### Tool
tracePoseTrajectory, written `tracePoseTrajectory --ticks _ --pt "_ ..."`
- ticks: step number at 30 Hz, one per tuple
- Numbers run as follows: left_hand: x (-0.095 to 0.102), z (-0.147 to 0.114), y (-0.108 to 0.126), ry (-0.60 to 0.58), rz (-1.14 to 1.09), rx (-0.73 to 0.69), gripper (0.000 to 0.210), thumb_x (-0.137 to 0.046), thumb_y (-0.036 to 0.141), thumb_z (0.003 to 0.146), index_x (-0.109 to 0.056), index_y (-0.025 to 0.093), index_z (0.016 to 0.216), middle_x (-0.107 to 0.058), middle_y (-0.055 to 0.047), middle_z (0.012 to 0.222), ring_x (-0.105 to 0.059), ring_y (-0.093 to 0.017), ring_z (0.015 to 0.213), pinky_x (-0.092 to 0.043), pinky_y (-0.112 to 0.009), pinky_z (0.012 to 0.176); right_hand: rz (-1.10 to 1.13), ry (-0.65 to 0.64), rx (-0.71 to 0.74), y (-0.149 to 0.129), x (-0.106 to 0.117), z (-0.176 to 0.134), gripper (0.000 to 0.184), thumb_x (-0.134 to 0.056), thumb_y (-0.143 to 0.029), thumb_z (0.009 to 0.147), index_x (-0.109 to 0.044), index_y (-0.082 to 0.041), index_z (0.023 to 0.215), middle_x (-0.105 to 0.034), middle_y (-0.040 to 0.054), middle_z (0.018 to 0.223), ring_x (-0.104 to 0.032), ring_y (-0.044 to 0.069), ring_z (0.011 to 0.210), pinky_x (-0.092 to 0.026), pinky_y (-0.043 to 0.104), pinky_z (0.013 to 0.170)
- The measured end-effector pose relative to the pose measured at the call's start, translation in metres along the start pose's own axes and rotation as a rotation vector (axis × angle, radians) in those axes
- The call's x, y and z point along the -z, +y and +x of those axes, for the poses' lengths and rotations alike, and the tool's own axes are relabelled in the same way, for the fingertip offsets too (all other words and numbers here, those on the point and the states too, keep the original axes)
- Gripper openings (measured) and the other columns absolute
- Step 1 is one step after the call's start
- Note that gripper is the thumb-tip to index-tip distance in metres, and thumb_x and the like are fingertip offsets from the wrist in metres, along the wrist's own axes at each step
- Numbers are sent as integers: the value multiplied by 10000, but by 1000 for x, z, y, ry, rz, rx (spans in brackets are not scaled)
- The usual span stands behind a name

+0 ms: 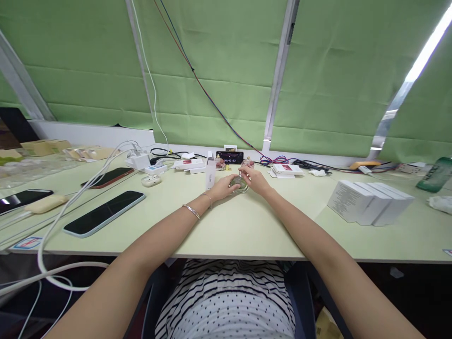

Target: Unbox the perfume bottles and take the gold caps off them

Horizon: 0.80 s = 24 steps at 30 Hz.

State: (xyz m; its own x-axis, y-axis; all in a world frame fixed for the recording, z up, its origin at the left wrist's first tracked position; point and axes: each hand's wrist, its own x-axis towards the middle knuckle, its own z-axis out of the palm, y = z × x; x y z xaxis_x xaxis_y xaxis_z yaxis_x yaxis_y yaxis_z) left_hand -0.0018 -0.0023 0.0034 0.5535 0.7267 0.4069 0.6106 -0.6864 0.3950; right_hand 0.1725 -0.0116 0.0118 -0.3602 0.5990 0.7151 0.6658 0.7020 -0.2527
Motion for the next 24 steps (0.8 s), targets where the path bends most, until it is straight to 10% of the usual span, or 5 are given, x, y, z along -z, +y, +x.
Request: tracePoseTrajectory --ticks 17,24 --pt "-1 -1 4 135 -157 -85 583 -468 303 834 -192 182 1333 -466 -119 1226 -579 -147 871 -464 -299 780 175 68 -77 1 -1 4 186 -432 -186 807 -593 -185 902 -663 54 875 -613 160 758 -494 312 700" --pt "3 -2 9 206 -196 -157 282 -425 214 852 -436 179 1132 -539 -75 1131 -589 -135 882 -474 -293 809 238 81 -117 -2 3 4 110 -490 -220 771 -579 -178 820 -655 20 781 -606 129 668 -495 277 663"
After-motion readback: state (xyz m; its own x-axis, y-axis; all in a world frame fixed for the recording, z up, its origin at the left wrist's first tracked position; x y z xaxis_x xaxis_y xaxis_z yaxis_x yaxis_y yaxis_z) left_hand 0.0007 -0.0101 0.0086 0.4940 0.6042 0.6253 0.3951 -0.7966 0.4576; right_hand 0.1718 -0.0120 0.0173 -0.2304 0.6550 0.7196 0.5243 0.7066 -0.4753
